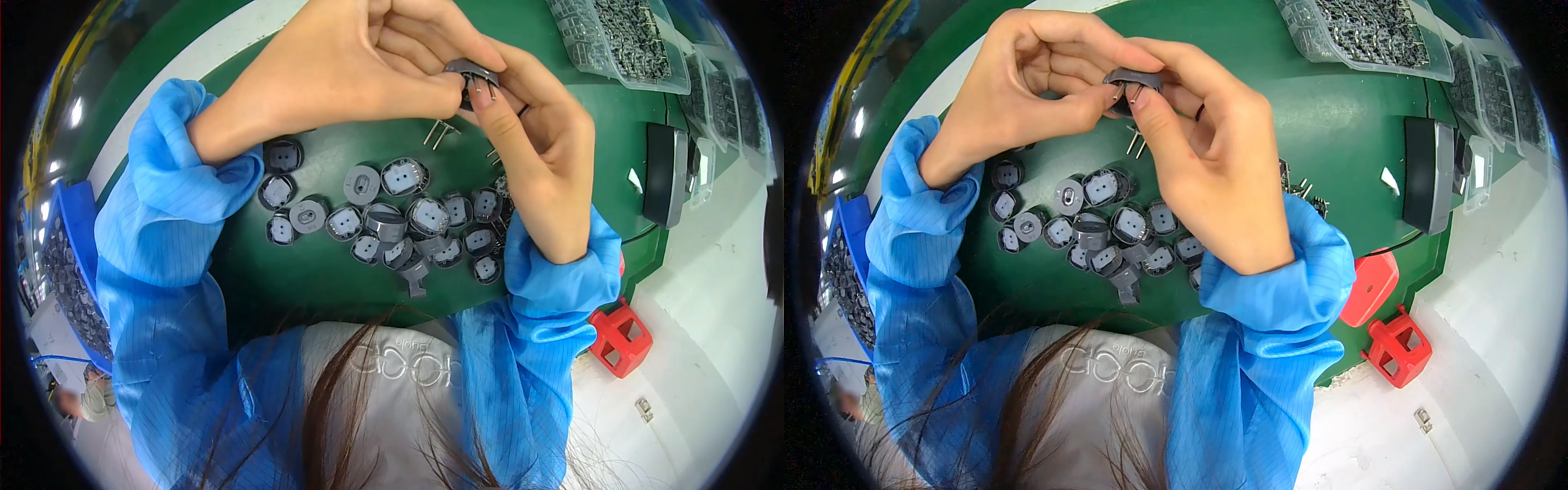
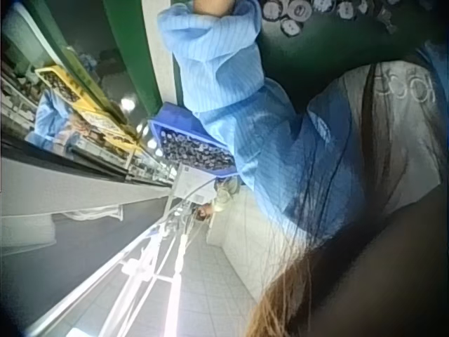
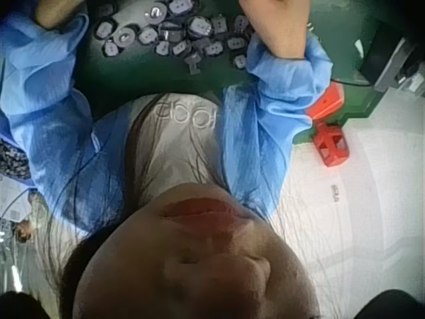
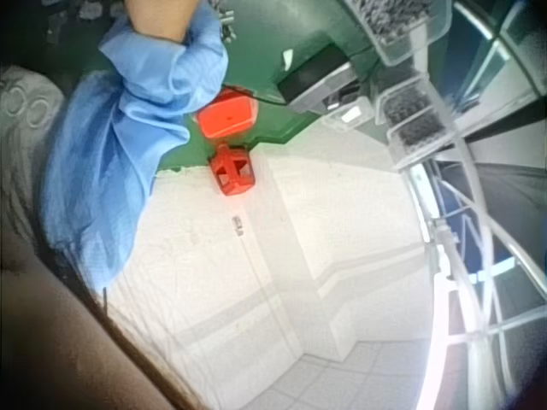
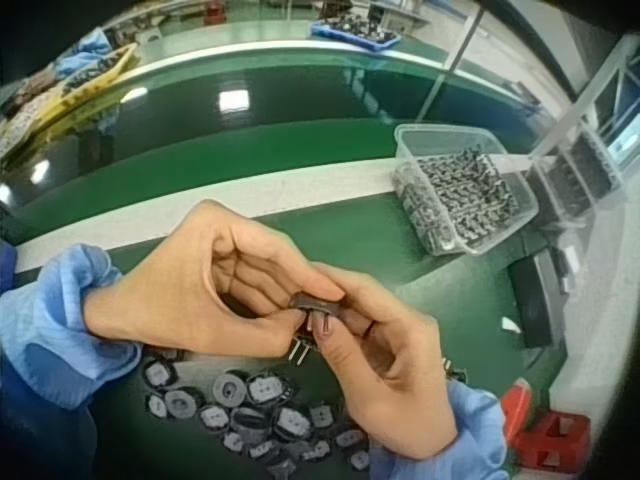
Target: The person assembles small electronic components by hand. They pick up grey plastic housings and insert metal pin connectors into them, repeating the process for multiple units on a green workbench.
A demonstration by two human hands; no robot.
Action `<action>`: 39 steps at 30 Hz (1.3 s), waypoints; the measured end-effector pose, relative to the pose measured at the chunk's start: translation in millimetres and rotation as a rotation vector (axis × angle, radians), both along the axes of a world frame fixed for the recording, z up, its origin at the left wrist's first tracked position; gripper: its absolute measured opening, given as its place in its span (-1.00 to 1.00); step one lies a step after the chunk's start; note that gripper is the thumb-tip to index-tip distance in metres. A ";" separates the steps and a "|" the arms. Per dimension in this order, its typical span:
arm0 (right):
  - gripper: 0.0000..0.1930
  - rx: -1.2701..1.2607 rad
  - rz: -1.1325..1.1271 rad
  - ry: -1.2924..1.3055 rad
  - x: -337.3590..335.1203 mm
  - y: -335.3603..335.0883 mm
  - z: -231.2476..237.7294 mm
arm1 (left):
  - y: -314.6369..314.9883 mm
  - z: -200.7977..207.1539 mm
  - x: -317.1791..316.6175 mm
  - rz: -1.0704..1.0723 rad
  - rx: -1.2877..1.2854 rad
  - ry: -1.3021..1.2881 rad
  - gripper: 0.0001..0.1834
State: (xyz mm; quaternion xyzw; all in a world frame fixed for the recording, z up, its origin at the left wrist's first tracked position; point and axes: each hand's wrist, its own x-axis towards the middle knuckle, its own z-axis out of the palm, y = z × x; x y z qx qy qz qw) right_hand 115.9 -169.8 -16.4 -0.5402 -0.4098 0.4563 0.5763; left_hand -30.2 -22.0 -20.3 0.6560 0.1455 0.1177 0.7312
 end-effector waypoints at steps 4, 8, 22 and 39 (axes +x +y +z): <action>-0.70 0.039 -0.071 -0.222 -2.4 1.2 -3.1 | -6.3 7.3 -1.5 0.004 0.081 0.021 -0.69; -0.69 0.054 -0.125 -0.226 -4.3 7.3 -12.1 | -3.1 -1.5 0.1 0.041 0.129 0.022 -0.72; -0.75 0.078 0.114 -0.839 24.5 0.2 -15.8 | 130.4 -22.2 -31.9 0.380 1.690 0.174 -0.74; -0.79 0.002 -0.079 -0.243 23.0 -4.6 3.1 | 23.5 22.8 -1.8 -0.157 0.344 0.142 -0.73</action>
